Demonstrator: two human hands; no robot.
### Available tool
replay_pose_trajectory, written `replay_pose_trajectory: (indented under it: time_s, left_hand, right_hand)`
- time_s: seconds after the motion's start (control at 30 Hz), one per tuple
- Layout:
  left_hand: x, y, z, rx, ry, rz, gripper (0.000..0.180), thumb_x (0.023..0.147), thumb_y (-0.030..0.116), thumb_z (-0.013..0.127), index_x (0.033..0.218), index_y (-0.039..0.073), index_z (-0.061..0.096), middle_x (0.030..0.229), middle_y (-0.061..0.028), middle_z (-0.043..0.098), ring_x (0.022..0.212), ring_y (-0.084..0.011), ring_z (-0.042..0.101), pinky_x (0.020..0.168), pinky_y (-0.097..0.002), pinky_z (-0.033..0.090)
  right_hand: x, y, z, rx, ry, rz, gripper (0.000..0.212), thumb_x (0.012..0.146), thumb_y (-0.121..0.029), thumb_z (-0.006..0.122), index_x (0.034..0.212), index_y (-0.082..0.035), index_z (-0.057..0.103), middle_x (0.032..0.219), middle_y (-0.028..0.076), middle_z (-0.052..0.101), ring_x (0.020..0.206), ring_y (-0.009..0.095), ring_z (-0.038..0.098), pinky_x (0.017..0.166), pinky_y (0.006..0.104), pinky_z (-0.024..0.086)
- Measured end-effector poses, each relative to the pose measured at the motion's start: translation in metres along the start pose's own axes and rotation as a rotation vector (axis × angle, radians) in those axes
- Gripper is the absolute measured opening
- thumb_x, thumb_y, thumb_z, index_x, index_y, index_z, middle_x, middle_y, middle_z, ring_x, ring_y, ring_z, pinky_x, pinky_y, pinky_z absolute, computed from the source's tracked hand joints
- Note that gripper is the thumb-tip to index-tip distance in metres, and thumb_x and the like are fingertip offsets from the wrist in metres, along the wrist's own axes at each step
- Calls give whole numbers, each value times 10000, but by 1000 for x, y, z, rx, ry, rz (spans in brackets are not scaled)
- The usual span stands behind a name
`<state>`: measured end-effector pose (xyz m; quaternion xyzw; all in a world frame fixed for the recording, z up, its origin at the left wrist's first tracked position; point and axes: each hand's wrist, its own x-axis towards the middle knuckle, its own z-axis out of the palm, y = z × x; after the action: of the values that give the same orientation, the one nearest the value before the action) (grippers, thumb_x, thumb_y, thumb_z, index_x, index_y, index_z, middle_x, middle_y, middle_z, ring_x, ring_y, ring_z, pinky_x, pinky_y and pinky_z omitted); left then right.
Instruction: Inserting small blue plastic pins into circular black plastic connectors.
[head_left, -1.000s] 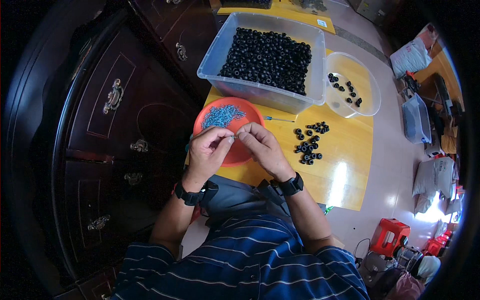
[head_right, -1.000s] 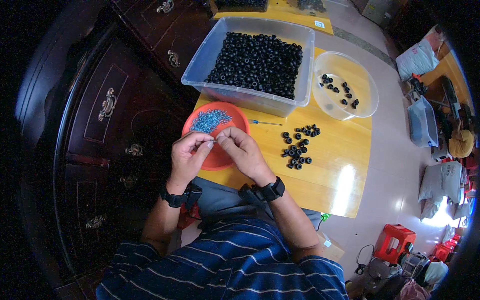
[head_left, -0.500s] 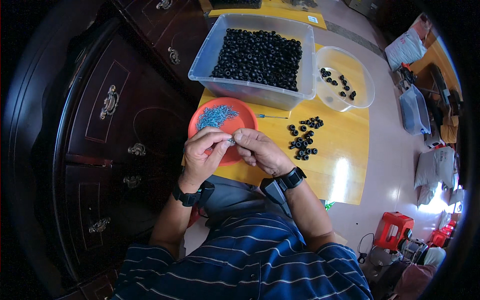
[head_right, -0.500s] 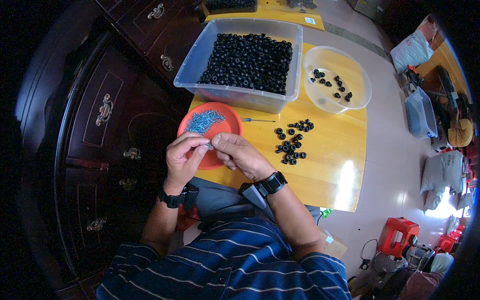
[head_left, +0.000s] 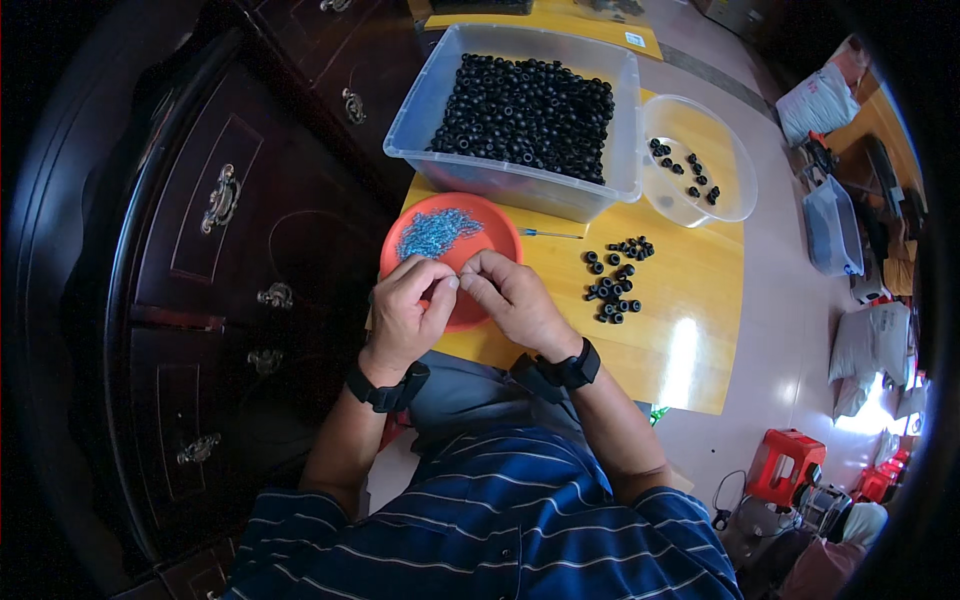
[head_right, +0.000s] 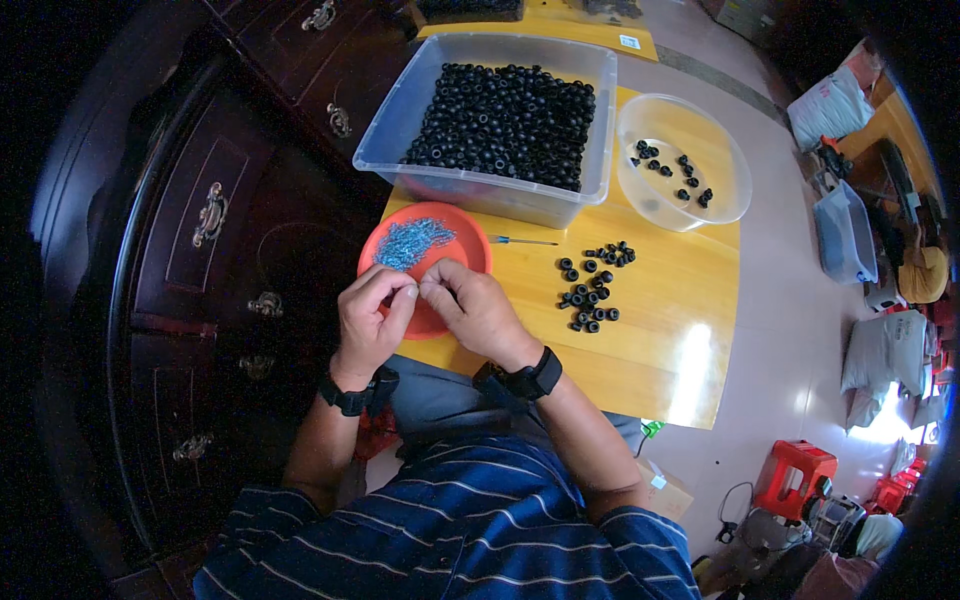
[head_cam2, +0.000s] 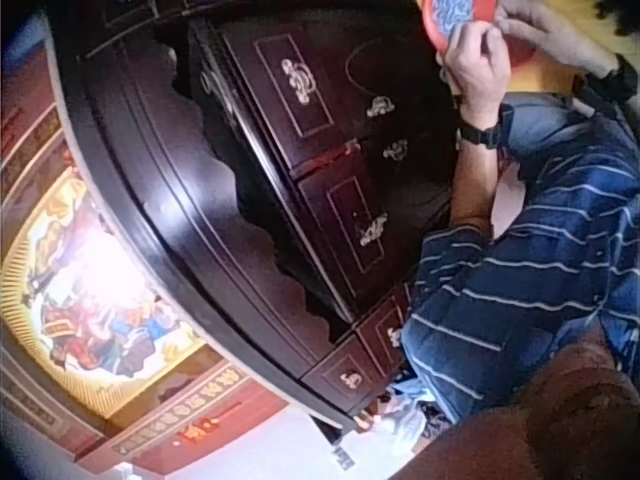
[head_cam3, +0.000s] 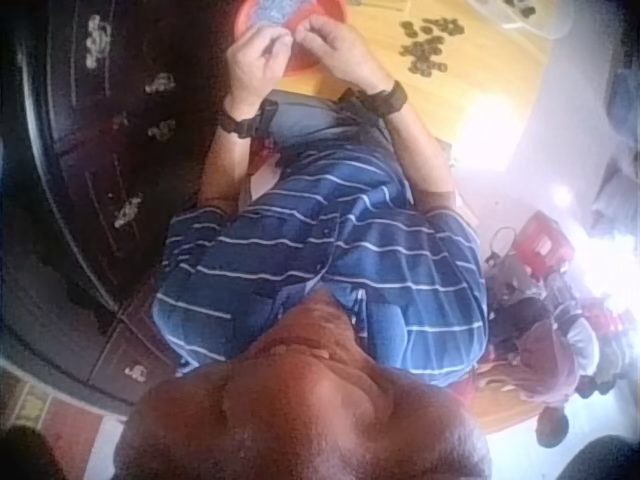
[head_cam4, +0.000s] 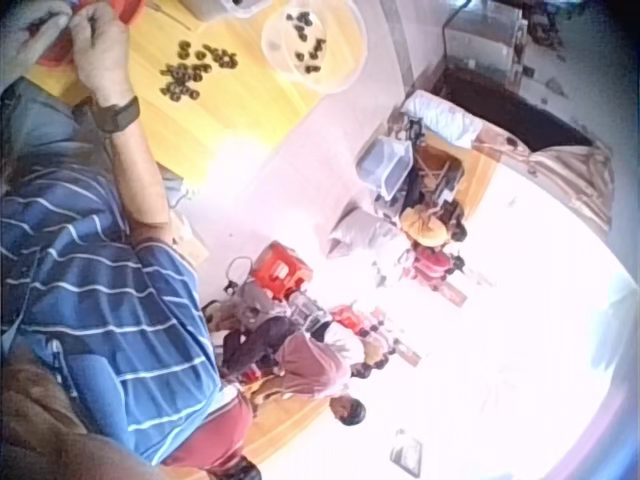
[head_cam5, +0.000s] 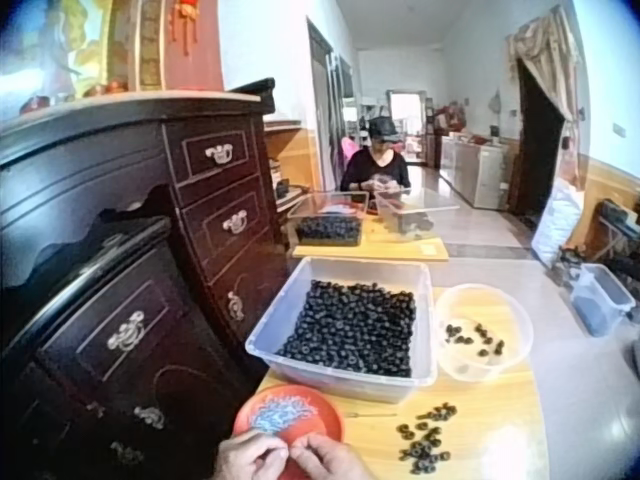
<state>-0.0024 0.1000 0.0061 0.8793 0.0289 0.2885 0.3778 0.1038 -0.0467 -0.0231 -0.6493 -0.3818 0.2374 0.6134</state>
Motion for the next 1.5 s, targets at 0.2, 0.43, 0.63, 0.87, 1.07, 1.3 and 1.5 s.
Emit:
replay_pose_trajectory:
  time_s: [0.2, 0.43, 0.63, 0.87, 1.07, 1.3, 1.5]
  left_hand:
    - [1, -6, 5, -42, -30, -111, 55, 900, 29, 619, 857, -5, 612, 774, -138, 629, 667, -269, 633, 596, -357, 476]
    - [1, -1, 4, -94, -141, -95, 30, 879, 0, 634, 865, -14, 611, 742, -116, 610, 635, -218, 613, 586, -328, 467]
    - [-8, 19, 17, -157, -118, -95, 94, 837, -54, 685, 914, -9, 656, 793, -71, 664, 667, -144, 644, 611, -267, 496]
    - [-12, 37, 37, -242, -185, -135, 99, 856, -48, 689, 943, -6, 665, 812, -74, 671, 676, -131, 653, 615, -258, 500]
    - [-16, 55, 57, -297, -238, -176, 66, 886, -43, 672, 947, -19, 663, 809, -26, 643, 701, -62, 596, 643, -223, 474]
    - [-10, 72, 74, -378, -305, -202, 64, 896, -6, 685, 953, -19, 660, 843, -40, 665, 730, -83, 620, 680, -237, 504]
    - [-6, 80, 84, -324, -348, -143, 86, 886, 9, 708, 960, -9, 668, 843, -52, 668, 725, -109, 632, 672, -246, 509]
  right_hand:
    - [4, 3, 3, -117, 50, -13, 164, 988, -183, 594, 1005, -21, 615, 836, 181, 656, 758, 321, 658, 698, 383, 516]
    - [-7, 6, -4, 46, 17, 52, 174, 1009, -202, 582, 988, -31, 603, 838, 118, 641, 761, 226, 624, 709, 350, 503]
    - [-33, 1, -6, 512, -41, 265, 179, 1065, -222, 515, 975, -82, 578, 775, -42, 494, 695, 64, 454, 633, 228, 398]
    - [-70, -8, -28, 703, -18, 441, 215, 1079, -320, 480, 1061, -120, 558, 759, -57, 429, 585, 33, 338, 485, 202, 269]
    - [-113, 5, -57, 770, -23, 424, 242, 1078, -308, 477, 1183, -103, 549, 829, -31, 469, 595, 49, 356, 545, 194, 328]
    - [-137, 10, -74, 702, 119, 395, 238, 1049, -246, 565, 1220, -82, 587, 879, -6, 610, 690, 46, 509, 631, 190, 421]
    - [-145, 19, -78, 878, 201, 321, 294, 1039, -237, 582, 1286, -78, 608, 987, 19, 671, 718, 59, 548, 678, 198, 463]
